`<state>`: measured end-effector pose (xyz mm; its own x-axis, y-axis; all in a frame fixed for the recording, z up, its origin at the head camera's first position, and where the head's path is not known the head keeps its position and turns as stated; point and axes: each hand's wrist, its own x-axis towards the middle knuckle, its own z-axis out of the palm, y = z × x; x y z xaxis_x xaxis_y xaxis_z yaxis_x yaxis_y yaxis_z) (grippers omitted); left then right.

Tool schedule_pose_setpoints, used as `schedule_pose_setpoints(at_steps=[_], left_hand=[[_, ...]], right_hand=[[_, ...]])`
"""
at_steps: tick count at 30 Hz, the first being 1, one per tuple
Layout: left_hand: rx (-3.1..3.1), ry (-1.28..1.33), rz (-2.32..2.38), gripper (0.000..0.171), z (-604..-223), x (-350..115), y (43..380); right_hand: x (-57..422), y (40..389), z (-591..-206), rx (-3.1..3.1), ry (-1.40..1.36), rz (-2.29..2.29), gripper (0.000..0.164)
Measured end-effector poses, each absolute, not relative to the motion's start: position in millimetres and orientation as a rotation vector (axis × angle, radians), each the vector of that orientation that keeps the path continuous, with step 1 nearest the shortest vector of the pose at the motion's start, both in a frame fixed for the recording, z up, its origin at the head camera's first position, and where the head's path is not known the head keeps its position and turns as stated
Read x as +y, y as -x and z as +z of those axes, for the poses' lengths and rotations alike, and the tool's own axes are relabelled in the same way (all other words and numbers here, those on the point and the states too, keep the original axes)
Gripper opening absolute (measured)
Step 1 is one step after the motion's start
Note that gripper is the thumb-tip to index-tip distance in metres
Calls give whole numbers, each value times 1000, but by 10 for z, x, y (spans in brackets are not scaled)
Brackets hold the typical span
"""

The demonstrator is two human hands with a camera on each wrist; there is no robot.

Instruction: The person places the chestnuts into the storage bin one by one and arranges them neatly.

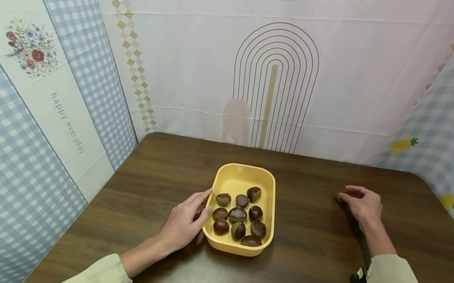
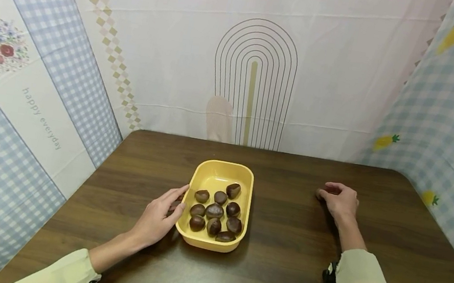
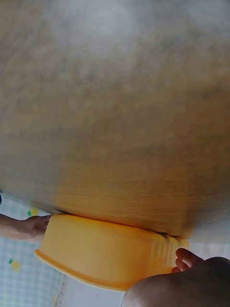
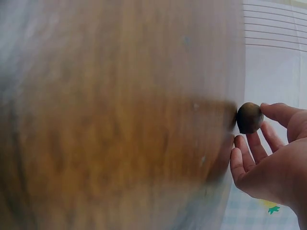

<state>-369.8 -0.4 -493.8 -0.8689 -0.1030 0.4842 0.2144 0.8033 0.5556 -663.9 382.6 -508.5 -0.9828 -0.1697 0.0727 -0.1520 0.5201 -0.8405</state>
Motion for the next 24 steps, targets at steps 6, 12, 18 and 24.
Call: schedule_pose_setpoints(at_steps=[6, 12, 18, 24], left_hand=[[-2489, 68, -845, 49, -4936, 21, 3711], [-2486, 72, -851, 50, -4920, 28, 3711], [-2476, 81, -856, 50, -4898, 24, 3684], [-2468, 94, -863, 49, -4872, 14, 3664]], right_hand=[[3821, 6668, -5103, 2739, 323, -1457, 45], [3814, 6656, -5065, 2779, 348, -1413, 44], [3822, 6634, -5030, 2868, 417, -1336, 41], [3820, 6578, -4947, 2895, 451, -1272, 38]])
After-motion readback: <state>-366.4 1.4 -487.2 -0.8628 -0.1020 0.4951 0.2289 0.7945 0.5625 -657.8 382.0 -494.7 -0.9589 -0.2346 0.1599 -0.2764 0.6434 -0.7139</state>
